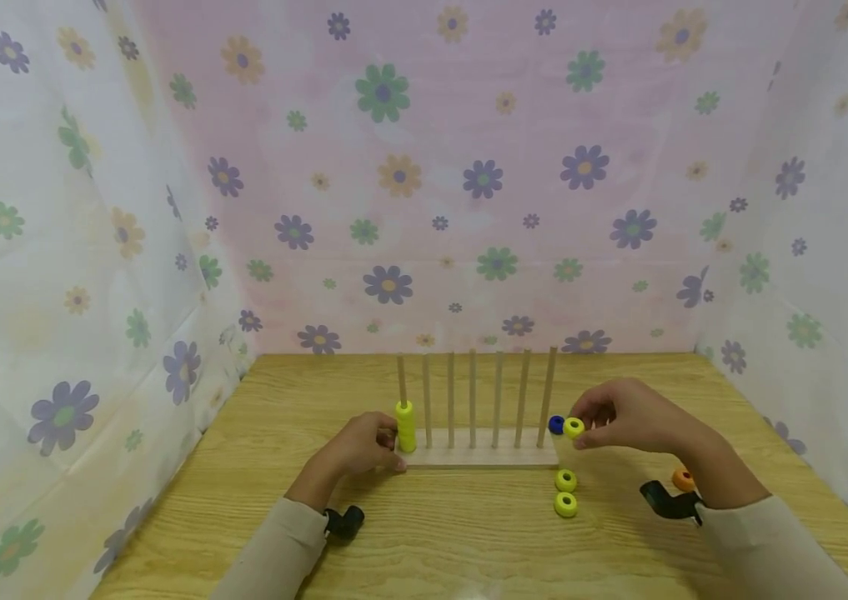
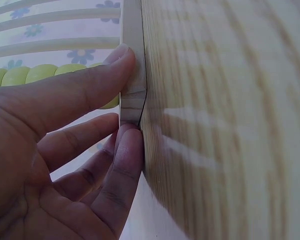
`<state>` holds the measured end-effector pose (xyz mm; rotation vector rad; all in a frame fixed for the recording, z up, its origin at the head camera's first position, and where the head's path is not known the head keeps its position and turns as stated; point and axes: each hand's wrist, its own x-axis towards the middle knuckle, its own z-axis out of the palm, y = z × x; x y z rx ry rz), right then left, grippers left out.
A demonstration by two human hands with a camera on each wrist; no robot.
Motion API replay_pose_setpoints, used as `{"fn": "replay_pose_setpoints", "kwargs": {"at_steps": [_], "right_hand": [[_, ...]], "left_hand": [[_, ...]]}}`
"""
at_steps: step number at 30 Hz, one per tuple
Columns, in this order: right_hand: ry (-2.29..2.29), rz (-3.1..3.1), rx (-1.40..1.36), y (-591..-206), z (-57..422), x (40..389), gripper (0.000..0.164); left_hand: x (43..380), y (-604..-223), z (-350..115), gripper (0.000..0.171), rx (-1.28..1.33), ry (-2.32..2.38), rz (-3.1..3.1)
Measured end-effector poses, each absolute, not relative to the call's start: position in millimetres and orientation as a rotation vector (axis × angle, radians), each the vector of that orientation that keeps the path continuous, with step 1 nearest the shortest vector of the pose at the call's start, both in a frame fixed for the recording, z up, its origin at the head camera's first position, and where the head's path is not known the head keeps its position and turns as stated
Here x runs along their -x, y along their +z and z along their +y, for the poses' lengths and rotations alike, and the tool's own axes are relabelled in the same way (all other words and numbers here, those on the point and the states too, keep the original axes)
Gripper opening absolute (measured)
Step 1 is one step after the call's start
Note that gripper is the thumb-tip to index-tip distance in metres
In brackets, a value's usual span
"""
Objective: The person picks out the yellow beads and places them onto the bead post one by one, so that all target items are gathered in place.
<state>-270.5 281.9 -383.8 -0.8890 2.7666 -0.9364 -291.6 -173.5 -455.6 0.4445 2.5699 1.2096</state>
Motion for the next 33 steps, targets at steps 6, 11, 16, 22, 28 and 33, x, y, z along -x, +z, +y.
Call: {"fn": "replay_pose_setpoints", "kwargs": {"at_steps": [6, 11, 16, 22, 28, 33], "right_hand": [[-0.942, 2.755, 0.913, -373, 270, 271, 0.022], [-0.944, 2.754, 0.944, -363, 261, 272, 0.021], [-0.920, 2.790, 1.016, -357, 254, 275, 0.021], [-0.914, 2.810, 0.999, -350, 248, 274, 0.025], [-0.925, 2.816, 1.077, -339, 241, 273, 0.024], [-0.916, 2.824, 1.089, -330, 235, 273, 0.025]], "left_hand": [[292, -455, -173, 0.048, -0.447, 1.197, 2.575], [291, -454, -172, 0.048, -0.446, 1.189, 2.578], [292, -454, -173, 0.047, -0.433, 1.188, 2.582], [291, -455, -172, 0.045, -0.440, 1.193, 2.579], [290, -453, -172, 0.043, -0.436, 1.194, 2.581], [290, -454, -172, 0.044, -0.437, 1.203, 2.573]]}}
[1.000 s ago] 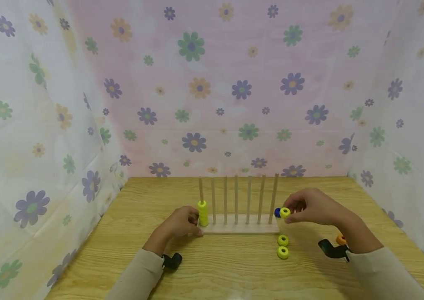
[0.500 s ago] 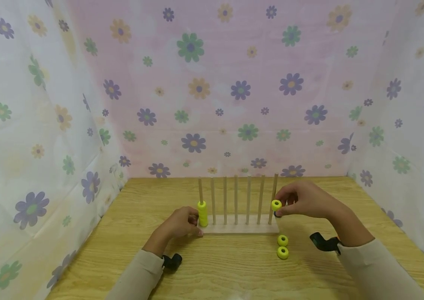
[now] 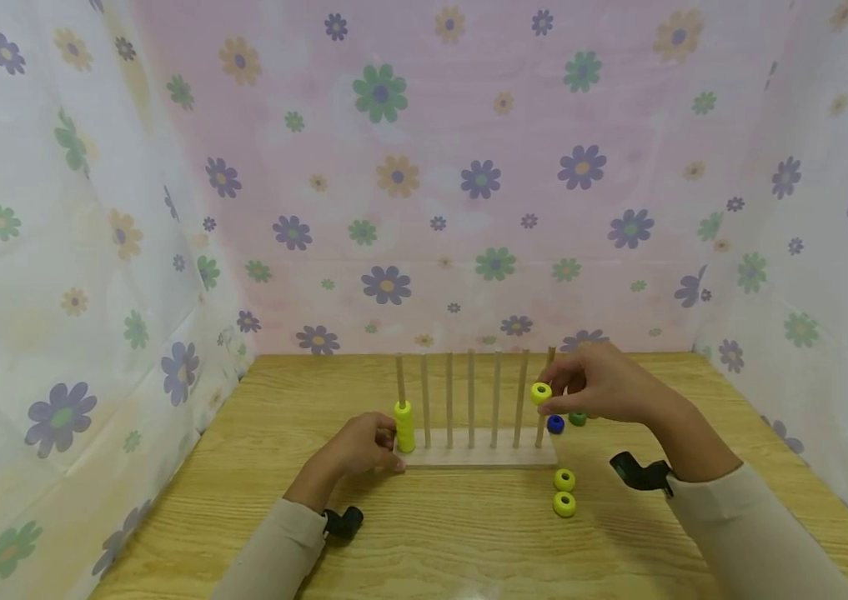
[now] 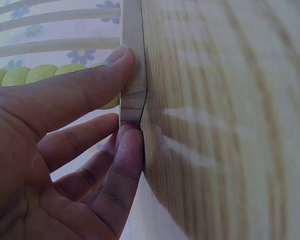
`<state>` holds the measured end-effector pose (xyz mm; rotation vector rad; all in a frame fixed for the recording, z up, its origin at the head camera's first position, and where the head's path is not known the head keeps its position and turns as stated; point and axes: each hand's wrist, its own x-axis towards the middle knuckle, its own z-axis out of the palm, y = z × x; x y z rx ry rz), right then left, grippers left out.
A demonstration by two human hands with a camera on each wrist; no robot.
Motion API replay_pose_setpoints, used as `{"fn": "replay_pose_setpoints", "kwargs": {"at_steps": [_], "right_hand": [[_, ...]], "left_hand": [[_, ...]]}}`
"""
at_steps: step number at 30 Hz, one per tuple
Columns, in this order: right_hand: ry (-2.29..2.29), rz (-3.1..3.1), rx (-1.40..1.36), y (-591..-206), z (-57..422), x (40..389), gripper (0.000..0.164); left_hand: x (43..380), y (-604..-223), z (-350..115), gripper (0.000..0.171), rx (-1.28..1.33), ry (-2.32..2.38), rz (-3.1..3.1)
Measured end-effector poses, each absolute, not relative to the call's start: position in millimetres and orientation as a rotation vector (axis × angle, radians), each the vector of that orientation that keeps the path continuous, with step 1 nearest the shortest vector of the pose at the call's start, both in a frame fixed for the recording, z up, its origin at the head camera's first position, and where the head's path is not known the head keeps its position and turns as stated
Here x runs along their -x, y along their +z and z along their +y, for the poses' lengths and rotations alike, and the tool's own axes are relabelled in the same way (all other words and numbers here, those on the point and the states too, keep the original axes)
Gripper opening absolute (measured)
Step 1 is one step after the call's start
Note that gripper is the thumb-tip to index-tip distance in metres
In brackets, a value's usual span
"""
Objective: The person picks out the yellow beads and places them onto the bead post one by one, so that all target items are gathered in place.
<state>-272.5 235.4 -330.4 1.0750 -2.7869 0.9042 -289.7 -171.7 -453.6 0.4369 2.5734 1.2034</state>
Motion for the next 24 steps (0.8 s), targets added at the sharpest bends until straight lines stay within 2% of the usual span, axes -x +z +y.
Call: {"fn": "replay_pose_setpoints", "kwargs": {"at_steps": [5, 14, 24], "right_hand": [[0.871, -2.770, -1.070, -324, 229, 273, 0.030], [0.865, -2.710, -1.101, -311, 221, 274, 0.025], [0.918, -2.710, -1.109, -303, 209, 277, 0.025]], "left_hand": [[290, -454, -173, 0.044, -0.434, 1.198, 2.576], [292, -455, -174, 0.044, -0.465, 1.197, 2.568], [292, -456, -174, 0.046, -0.463, 1.189, 2.573]]}}
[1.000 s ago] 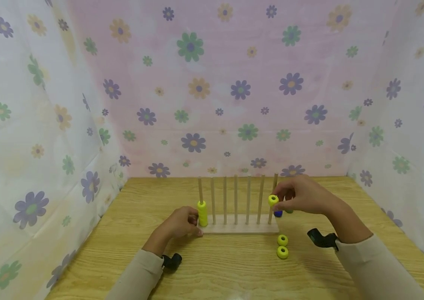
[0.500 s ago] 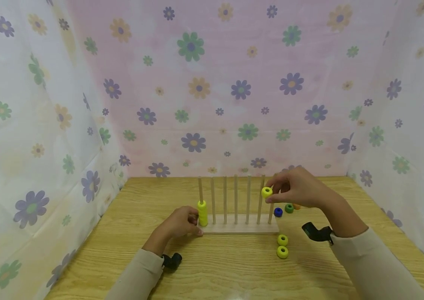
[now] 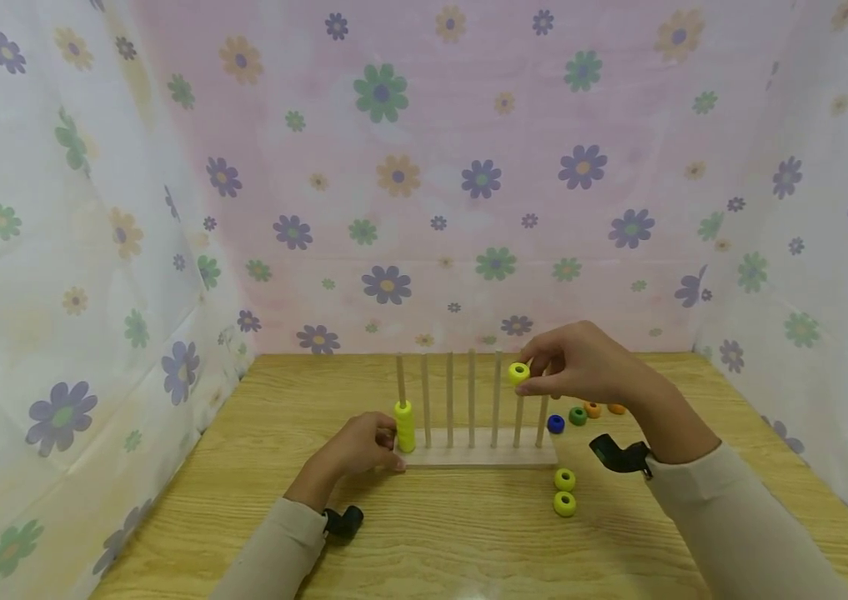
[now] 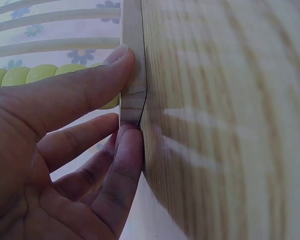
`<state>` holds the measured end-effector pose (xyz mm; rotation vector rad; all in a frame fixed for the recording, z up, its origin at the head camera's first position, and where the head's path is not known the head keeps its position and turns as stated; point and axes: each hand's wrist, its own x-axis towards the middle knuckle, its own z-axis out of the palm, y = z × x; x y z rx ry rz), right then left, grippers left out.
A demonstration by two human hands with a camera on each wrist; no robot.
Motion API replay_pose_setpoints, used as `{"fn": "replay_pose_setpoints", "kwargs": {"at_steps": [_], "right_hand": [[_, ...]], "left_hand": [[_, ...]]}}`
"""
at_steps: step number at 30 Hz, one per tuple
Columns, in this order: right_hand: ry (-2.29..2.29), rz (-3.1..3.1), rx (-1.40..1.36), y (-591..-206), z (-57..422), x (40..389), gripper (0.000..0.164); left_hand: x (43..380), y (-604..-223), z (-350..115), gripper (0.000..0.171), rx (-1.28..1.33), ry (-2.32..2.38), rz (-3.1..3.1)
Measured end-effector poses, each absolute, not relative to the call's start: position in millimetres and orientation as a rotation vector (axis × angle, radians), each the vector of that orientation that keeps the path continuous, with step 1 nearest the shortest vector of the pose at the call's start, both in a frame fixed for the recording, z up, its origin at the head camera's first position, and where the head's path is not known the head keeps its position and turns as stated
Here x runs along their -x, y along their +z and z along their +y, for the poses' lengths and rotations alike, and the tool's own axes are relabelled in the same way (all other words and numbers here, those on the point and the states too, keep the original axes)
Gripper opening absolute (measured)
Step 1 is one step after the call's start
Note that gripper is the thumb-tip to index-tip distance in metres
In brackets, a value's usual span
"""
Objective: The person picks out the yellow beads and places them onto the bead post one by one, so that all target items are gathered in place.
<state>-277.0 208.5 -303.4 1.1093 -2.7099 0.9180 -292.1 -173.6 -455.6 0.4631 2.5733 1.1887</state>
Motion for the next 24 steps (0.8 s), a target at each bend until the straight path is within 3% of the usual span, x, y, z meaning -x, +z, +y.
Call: {"fn": "replay_pose_setpoints", "kwargs": {"at_steps": [24], "right_hand": [[0.926, -2.658, -1.135, -286, 172, 277, 0.026]], "left_hand": [[292, -456, -174, 0.045, -0.480, 1.175, 2.587]]}}
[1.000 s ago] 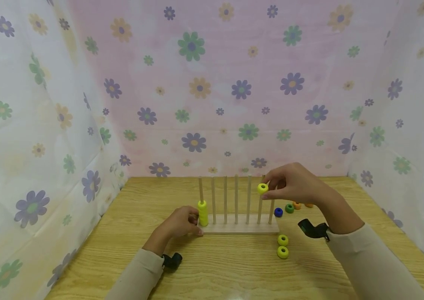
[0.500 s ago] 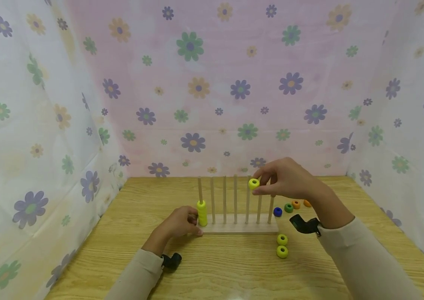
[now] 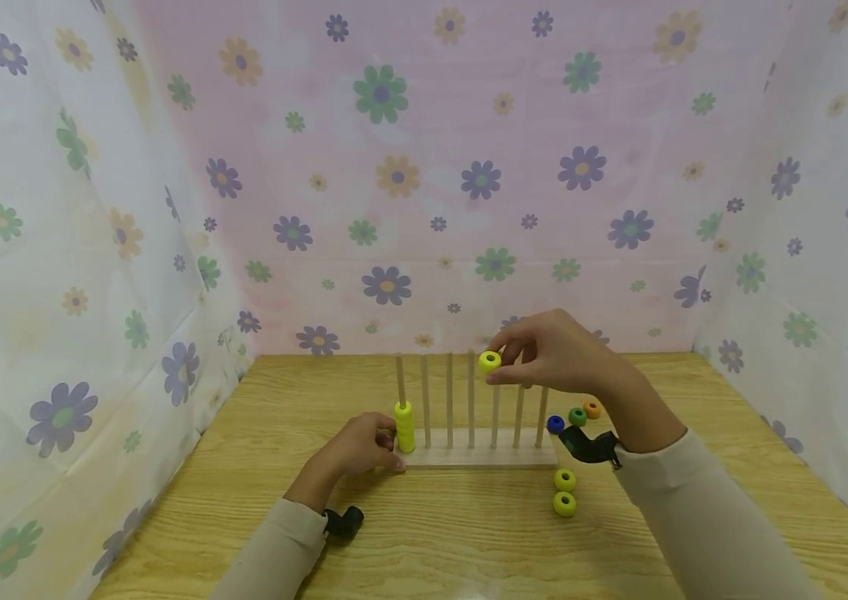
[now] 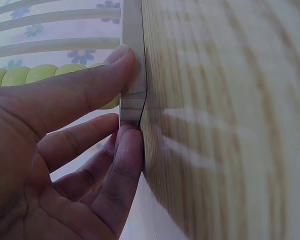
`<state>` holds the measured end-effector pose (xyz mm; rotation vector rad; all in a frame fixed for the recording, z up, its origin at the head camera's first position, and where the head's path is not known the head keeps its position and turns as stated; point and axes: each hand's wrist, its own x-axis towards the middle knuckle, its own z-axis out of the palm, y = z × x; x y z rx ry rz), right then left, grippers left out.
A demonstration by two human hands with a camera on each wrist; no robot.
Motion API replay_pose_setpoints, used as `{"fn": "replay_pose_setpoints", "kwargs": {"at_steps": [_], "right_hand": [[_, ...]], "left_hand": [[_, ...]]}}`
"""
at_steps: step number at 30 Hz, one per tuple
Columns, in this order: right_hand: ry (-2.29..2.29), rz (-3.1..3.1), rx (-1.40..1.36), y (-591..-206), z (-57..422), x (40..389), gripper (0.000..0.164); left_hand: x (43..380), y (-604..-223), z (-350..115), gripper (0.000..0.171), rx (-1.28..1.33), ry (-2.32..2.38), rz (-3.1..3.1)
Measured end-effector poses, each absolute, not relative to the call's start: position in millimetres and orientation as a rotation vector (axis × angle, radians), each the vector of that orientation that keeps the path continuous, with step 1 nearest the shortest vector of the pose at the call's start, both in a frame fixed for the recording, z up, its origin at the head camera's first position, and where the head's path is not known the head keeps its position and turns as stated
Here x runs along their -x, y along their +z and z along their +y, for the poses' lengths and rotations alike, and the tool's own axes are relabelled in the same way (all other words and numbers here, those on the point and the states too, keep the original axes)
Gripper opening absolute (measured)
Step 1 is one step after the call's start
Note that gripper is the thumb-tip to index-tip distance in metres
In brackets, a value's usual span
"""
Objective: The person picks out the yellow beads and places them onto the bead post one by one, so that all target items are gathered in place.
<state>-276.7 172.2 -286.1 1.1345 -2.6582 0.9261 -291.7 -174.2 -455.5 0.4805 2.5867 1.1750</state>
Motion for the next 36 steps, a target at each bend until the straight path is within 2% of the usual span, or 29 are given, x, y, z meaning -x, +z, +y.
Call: {"fn": "replay_pose_setpoints", "kwargs": {"at_steps": [17, 25, 36], "right_hand": [[0.867, -2.651, -1.163, -279, 149, 284, 0.025], [0.910, -2.644, -1.170, -282, 134, 288, 0.020], [0.891, -2.634, -1.182, -282, 122, 293, 0.024]], "left_hand": [[292, -455, -172, 0.051, -0.447, 1.175, 2.584], [293, -458, -173, 0.047, -0.454, 1.166, 2.589], [293, -457, -173, 0.047, -0.468, 1.155, 2.596]]}}
